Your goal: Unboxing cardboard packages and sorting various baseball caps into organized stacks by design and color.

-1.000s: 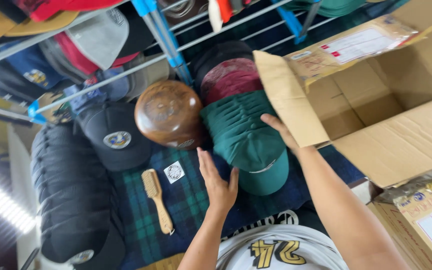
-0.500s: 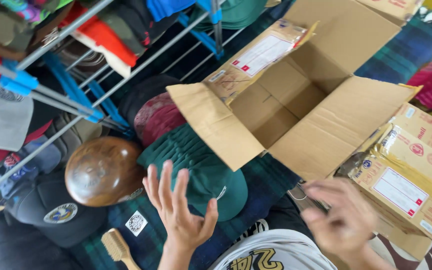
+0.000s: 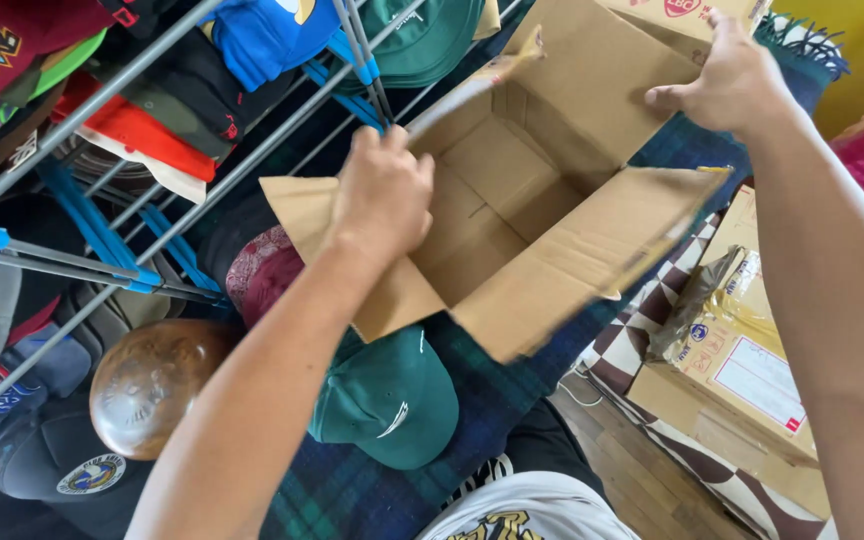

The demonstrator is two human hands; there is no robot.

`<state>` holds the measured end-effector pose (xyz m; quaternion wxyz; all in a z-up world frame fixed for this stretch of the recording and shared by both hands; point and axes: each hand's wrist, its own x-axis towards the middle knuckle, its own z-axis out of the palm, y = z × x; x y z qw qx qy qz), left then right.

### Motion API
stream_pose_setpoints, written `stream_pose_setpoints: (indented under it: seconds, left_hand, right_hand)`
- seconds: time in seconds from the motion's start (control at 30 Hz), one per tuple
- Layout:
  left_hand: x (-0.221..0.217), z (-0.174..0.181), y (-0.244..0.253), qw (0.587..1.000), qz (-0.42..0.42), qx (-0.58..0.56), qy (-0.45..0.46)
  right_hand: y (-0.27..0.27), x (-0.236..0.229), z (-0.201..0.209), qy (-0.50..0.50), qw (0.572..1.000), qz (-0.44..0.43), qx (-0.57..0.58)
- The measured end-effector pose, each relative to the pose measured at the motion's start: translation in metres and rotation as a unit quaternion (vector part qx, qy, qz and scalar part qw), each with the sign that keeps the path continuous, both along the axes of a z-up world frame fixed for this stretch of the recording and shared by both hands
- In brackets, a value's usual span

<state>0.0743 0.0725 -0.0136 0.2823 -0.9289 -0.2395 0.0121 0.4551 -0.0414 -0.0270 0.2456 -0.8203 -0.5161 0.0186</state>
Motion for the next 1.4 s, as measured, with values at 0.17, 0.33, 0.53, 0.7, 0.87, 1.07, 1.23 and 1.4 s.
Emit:
stream_pose_setpoints:
  seconds: [0.17, 0.33, 0.53, 0.7, 0.87, 1.07, 1.23, 1.4]
  left_hand:
    - [-0.037, -0.006, 0.073, 0.999, 0.016, 0.039, -0.033]
    - [-0.081, -0.020, 0.135, 0.981, 0.088, 0.068, 0.157]
    - [-0.067, 0.017, 0.122, 0.958, 0.104, -0.041, 0.263]
    - [-0.072, -0.015, 0.138, 0.948, 0.088, 0.002, 0.305]
    - [-0.084, 0.033, 0.128, 0.958, 0.147, -0.150, 0.194]
    - [-0.060, 0.014, 0.126, 0.902, 0.223, -0.369, -0.015]
    - [-0.026, -0.049, 0.074, 0.775, 0.196, -0.375, -0.469]
    - [-0.015, -0.108, 0.052, 0.830, 0.143, -0.212, -0.495]
  right_hand:
    - [0.019, 0.012, -0.007, 0.147, 0.988, 0.050, -0.009]
    - [0.002, -0.012, 0.022, 0.144, 0.983, 0.110, -0.041]
    - [0.007, -0.056, 0.026, 0.254, 0.916, 0.240, -0.196]
    - [0.007, -0.041, -0.020, 0.256, 0.893, 0.238, -0.285]
    - [-0.009, -0.002, -0.049, 0.474, 0.827, 0.202, -0.227]
    - [-0.031, 0.021, -0.095, 0.652, 0.710, 0.217, -0.154]
    - [-0.054, 0.026, -0.180, 0.737, 0.608, 0.280, 0.097]
    - [-0.046, -0.059, -0.134, 0.605, 0.767, 0.059, 0.204]
